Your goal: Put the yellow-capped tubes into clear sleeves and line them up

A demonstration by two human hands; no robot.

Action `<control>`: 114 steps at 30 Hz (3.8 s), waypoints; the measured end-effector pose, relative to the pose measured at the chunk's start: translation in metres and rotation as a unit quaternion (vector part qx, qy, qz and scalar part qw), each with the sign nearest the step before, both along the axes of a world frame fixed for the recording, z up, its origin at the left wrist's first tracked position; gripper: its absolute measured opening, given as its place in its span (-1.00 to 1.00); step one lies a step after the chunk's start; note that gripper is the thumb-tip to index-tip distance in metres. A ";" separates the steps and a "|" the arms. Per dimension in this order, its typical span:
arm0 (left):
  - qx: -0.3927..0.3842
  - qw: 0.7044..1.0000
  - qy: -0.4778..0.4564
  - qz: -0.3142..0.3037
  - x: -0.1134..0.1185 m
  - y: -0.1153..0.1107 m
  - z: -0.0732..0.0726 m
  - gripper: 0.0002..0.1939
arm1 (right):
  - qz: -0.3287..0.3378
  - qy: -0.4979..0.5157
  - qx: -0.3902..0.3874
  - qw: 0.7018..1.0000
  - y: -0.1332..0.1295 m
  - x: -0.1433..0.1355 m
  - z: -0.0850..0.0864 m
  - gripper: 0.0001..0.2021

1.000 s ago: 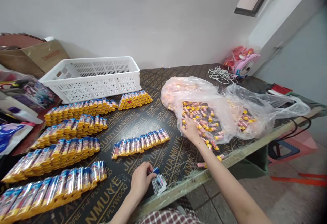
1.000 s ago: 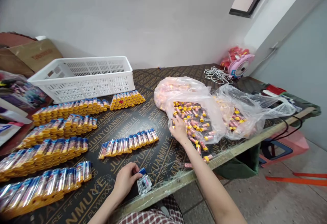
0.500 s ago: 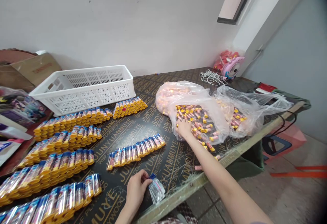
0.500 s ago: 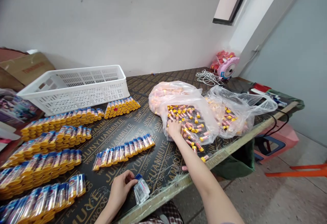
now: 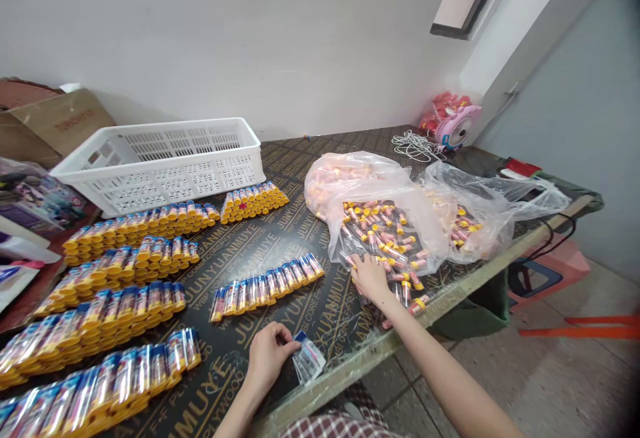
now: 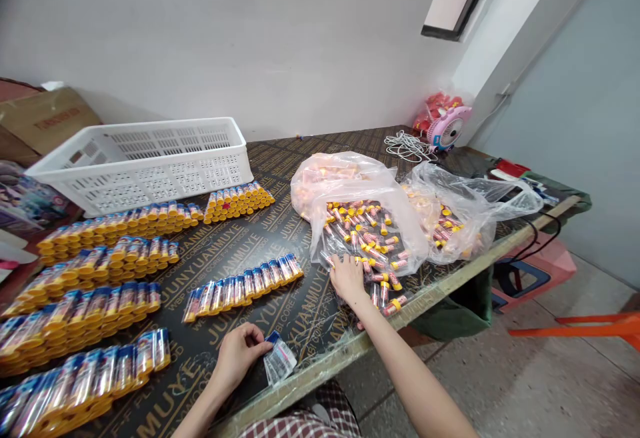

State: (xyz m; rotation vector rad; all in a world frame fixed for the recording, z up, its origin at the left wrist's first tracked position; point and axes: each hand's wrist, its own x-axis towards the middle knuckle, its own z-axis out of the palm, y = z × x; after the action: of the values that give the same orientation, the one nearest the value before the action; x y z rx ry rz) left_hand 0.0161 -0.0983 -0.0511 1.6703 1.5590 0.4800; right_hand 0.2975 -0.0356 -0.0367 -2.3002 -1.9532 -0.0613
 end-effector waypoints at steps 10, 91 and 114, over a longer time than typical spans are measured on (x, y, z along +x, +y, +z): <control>-0.135 0.930 -0.329 0.096 -0.002 0.002 0.013 -0.62 | 0.062 0.220 0.156 0.961 -0.004 0.005 -0.004 -0.65; -0.224 0.828 -0.497 0.130 0.014 -0.018 0.056 -0.55 | 0.374 0.524 0.046 0.764 -0.069 -0.110 0.029 -0.17; 0.062 0.997 0.042 -0.027 0.003 -0.014 0.006 -0.91 | 0.154 0.178 -0.018 0.972 0.021 -0.016 0.027 -0.58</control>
State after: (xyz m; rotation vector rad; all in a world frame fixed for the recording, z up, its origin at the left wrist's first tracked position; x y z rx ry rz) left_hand 0.0193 -0.1124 -0.0446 1.8443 1.5663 0.4932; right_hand 0.2818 -0.0146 -0.0098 -1.8372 -2.0927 0.3908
